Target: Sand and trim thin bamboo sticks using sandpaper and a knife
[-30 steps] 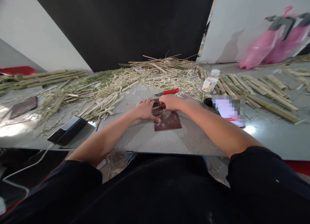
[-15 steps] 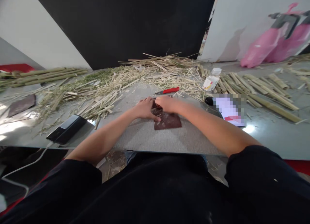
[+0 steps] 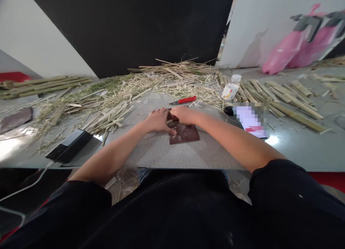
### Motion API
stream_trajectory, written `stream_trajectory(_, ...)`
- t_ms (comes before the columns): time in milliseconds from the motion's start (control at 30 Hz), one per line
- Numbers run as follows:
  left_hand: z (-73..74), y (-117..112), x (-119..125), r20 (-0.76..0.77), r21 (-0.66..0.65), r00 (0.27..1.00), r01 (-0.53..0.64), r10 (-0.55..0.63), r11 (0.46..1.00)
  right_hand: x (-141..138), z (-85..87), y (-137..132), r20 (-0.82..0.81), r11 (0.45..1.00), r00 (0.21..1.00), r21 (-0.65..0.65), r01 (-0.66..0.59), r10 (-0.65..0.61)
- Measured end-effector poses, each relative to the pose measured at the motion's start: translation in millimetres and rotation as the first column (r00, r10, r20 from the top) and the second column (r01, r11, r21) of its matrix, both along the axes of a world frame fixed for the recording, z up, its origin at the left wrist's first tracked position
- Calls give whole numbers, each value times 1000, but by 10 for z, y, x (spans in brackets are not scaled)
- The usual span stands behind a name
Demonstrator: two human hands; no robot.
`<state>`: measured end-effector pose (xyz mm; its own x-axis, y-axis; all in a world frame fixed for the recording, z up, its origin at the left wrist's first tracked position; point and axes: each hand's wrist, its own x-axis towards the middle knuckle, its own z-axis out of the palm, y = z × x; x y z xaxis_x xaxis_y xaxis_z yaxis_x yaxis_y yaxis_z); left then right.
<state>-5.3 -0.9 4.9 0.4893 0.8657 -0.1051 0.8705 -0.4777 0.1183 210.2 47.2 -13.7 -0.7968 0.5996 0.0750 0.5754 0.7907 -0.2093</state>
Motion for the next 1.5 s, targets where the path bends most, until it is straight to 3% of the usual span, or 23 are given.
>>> stream_trajectory(133, 6, 16, 4, -27, -25, 1000, 8, -9, 1000, 353, 28, 166, 10, 986, 986, -14, 168, -167)
stream_trajectory(200, 2, 17, 5, -22, -35, 1000, 11, -11, 999, 357, 32, 165, 19, 983, 982, -6, 186, -186)
stream_trajectory(367, -17, -7, 1, 30, -6, 1000, -3, 3, 1000, -121, 4, -68, 12, 999, 999, 24, -34, 33)
stream_trajectory(433, -19, -9, 1, 34, -8, 999, -5, 5, 1000, -125, 1, -54, 15, 999, 999, 18, -51, 51)
stream_trajectory(600, -15, 18, 4, -17, -41, 1000, 0, -1, 999, 391, 2, 240, 12, 982, 982, -14, 186, -186)
stream_trajectory(667, -15, 23, 3, -22, -41, 1000, 7, -8, 999, 416, 0, 251, 14, 973, 973, -24, 230, -230)
stream_trajectory(833, -2, -2, 5, 6, -19, 1000, -2, 2, 1000, -44, -16, 11, 10, 1000, 1000, 11, -1, 1)
stream_trajectory(900, 12, -9, 11, 4, -22, 1000, -8, 8, 1000, -52, -22, 22, 0, 1000, 1000, 2, -24, 24)
stream_trajectory(1100, 32, -5, 31, -34, -51, 999, -7, 5, 999, 494, -42, 333, -47, 972, 972, -52, 228, -230)
stream_trajectory(1167, 26, -10, 29, -25, -28, 1000, -1, 0, 1000, 416, -45, 291, -39, 975, 975, -48, 219, -221)
stream_trajectory(1333, 31, -30, 15, 0, -11, 1000, 5, -5, 1000, -59, -30, 36, -44, 999, 999, -41, 28, -30)
stream_trajectory(1400, 39, -30, 13, -4, -21, 1000, 2, -2, 1000, 13, -27, 72, -44, 998, 999, -51, 28, -30)
stream_trajectory(1500, 41, -18, 19, -22, -42, 1000, -1, 0, 999, 370, -38, 238, -46, 984, 986, -85, 155, -159)
